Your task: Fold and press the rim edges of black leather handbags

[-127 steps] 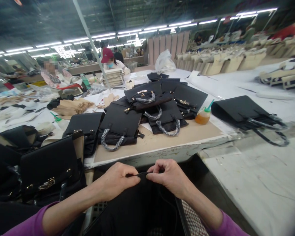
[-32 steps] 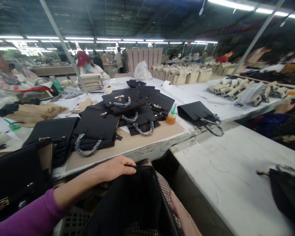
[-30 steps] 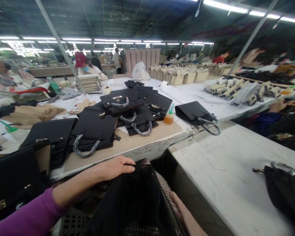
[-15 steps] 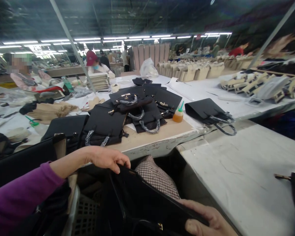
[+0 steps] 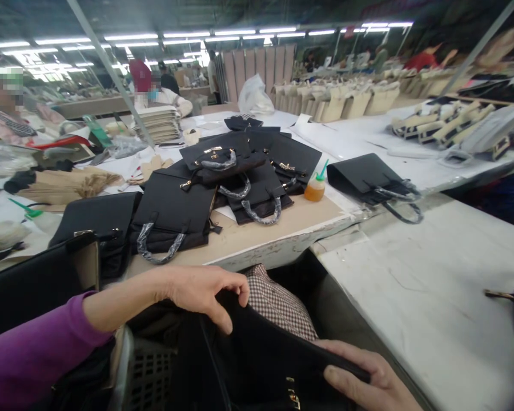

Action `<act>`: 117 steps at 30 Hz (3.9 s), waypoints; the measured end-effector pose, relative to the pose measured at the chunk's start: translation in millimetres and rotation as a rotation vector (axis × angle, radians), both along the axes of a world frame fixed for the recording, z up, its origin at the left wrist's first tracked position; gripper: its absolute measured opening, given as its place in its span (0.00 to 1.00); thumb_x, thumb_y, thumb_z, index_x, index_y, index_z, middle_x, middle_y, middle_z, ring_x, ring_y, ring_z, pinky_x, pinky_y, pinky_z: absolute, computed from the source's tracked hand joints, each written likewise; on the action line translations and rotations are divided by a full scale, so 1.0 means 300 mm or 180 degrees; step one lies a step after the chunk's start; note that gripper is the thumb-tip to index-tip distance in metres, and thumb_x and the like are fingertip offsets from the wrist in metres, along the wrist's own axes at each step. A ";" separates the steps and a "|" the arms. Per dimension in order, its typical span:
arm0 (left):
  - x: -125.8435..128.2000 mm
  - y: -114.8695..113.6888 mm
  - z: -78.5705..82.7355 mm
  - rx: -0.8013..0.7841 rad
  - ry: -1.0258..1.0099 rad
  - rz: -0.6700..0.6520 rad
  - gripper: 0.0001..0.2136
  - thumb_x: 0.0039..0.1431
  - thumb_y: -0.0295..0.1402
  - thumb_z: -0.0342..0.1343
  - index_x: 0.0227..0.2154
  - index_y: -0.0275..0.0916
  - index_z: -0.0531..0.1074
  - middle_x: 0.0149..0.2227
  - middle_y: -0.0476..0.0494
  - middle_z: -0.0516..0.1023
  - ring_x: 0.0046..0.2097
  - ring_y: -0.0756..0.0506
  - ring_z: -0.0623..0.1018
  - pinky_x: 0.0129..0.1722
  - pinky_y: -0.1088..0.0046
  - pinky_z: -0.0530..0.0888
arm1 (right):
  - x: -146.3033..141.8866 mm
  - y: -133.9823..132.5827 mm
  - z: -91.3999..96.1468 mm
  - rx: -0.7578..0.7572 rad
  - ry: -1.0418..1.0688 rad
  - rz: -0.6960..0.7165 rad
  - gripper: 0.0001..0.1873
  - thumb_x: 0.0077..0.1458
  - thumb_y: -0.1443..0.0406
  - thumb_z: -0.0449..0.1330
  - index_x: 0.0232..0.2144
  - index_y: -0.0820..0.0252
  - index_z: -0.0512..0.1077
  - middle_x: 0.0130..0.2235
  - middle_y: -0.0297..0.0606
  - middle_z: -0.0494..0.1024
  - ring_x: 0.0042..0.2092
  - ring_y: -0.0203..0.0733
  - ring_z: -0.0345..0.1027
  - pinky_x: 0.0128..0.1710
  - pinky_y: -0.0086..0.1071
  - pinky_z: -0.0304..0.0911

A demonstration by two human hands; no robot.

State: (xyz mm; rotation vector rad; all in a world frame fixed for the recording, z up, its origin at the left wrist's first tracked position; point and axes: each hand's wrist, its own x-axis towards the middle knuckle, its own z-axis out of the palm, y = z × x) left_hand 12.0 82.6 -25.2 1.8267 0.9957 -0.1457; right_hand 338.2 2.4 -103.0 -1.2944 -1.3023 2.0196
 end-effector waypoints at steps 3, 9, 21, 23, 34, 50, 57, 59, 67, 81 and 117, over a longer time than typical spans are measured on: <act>0.039 -0.005 -0.028 0.0232 0.0191 0.0313 0.12 0.50 0.38 0.66 0.35 0.41 0.74 0.32 0.56 0.74 0.35 0.49 0.71 0.33 0.77 0.63 | 0.008 -0.006 -0.025 0.0099 -0.0039 -0.0104 0.22 0.55 0.54 0.66 0.50 0.52 0.78 0.41 0.38 0.83 0.42 0.48 0.77 0.42 0.32 0.72; 0.050 -0.020 -0.106 0.0217 0.0376 0.0709 0.13 0.54 0.45 0.60 0.27 0.39 0.74 0.24 0.55 0.70 0.29 0.49 0.68 0.29 0.76 0.62 | 0.027 -0.019 -0.045 0.0303 -0.0071 -0.0391 0.21 0.53 0.56 0.68 0.49 0.54 0.79 0.38 0.36 0.83 0.37 0.41 0.76 0.37 0.27 0.70; 0.056 -0.050 -0.122 0.0358 -0.0089 0.1013 0.12 0.55 0.40 0.60 0.22 0.40 0.71 0.47 0.46 0.80 0.47 0.40 0.77 0.49 0.69 0.67 | 0.036 -0.027 -0.032 0.0612 -0.0031 -0.0324 0.16 0.59 0.58 0.63 0.49 0.51 0.78 0.42 0.31 0.83 0.42 0.39 0.76 0.41 0.26 0.69; 0.053 -0.056 -0.117 0.0400 -0.0140 0.0900 0.11 0.56 0.39 0.60 0.23 0.40 0.72 0.48 0.47 0.80 0.48 0.41 0.77 0.50 0.70 0.67 | 0.031 -0.026 -0.030 0.0809 -0.0267 -0.0416 0.15 0.59 0.58 0.64 0.48 0.52 0.78 0.42 0.30 0.83 0.42 0.39 0.76 0.42 0.26 0.69; 0.044 -0.081 -0.081 0.0405 -0.0153 0.0742 0.08 0.58 0.36 0.59 0.26 0.40 0.74 0.49 0.48 0.79 0.48 0.43 0.77 0.50 0.72 0.68 | -0.008 -0.026 -0.020 0.2147 -0.0926 -0.0461 0.09 0.56 0.65 0.67 0.40 0.51 0.74 0.46 0.29 0.81 0.48 0.40 0.75 0.51 0.30 0.66; 0.061 -0.094 -0.087 0.0583 -0.0290 0.1007 0.07 0.54 0.36 0.61 0.25 0.40 0.75 0.39 0.48 0.81 0.41 0.44 0.78 0.44 0.71 0.70 | -0.103 -0.015 0.051 0.2194 -0.1459 -0.0398 0.07 0.58 0.61 0.63 0.28 0.55 0.74 0.37 0.33 0.82 0.41 0.44 0.76 0.42 0.34 0.67; 0.067 -0.103 -0.080 0.0739 -0.0144 0.1077 0.08 0.55 0.37 0.59 0.25 0.39 0.74 0.35 0.49 0.82 0.37 0.45 0.77 0.41 0.71 0.70 | -0.115 -0.021 0.023 0.1938 -0.1367 -0.0758 0.08 0.56 0.61 0.64 0.26 0.56 0.74 0.37 0.34 0.82 0.40 0.44 0.76 0.43 0.34 0.67; 0.070 -0.104 -0.080 0.0775 -0.0136 0.1098 0.08 0.54 0.37 0.59 0.25 0.39 0.75 0.33 0.49 0.82 0.36 0.45 0.77 0.40 0.72 0.71 | -0.117 -0.021 0.023 0.1917 -0.1369 -0.0794 0.09 0.55 0.61 0.64 0.25 0.56 0.74 0.36 0.35 0.82 0.39 0.43 0.76 0.43 0.34 0.67; 0.081 -0.108 -0.075 0.0812 -0.0127 0.1168 0.07 0.53 0.35 0.60 0.23 0.39 0.74 0.33 0.48 0.82 0.35 0.45 0.78 0.40 0.71 0.71 | -0.128 -0.015 0.033 0.1723 -0.1267 -0.0945 0.10 0.53 0.64 0.64 0.24 0.57 0.68 0.30 0.33 0.80 0.33 0.39 0.74 0.36 0.31 0.67; 0.084 -0.104 -0.127 0.0664 0.0027 0.1288 0.09 0.52 0.38 0.60 0.22 0.40 0.73 0.33 0.49 0.82 0.36 0.44 0.78 0.39 0.71 0.70 | 0.022 0.044 0.024 0.1211 -0.0870 0.0103 0.12 0.61 0.59 0.58 0.35 0.57 0.81 0.33 0.31 0.82 0.35 0.40 0.74 0.35 0.29 0.68; 0.074 -0.136 -0.102 0.1097 -0.0481 0.1034 0.04 0.52 0.33 0.63 0.27 0.38 0.78 0.32 0.49 0.82 0.35 0.46 0.78 0.40 0.74 0.70 | -0.364 0.053 0.091 0.2809 -0.2433 0.0692 0.12 0.55 0.67 0.53 0.20 0.59 0.68 0.21 0.31 0.66 0.24 0.33 0.53 0.26 0.29 0.44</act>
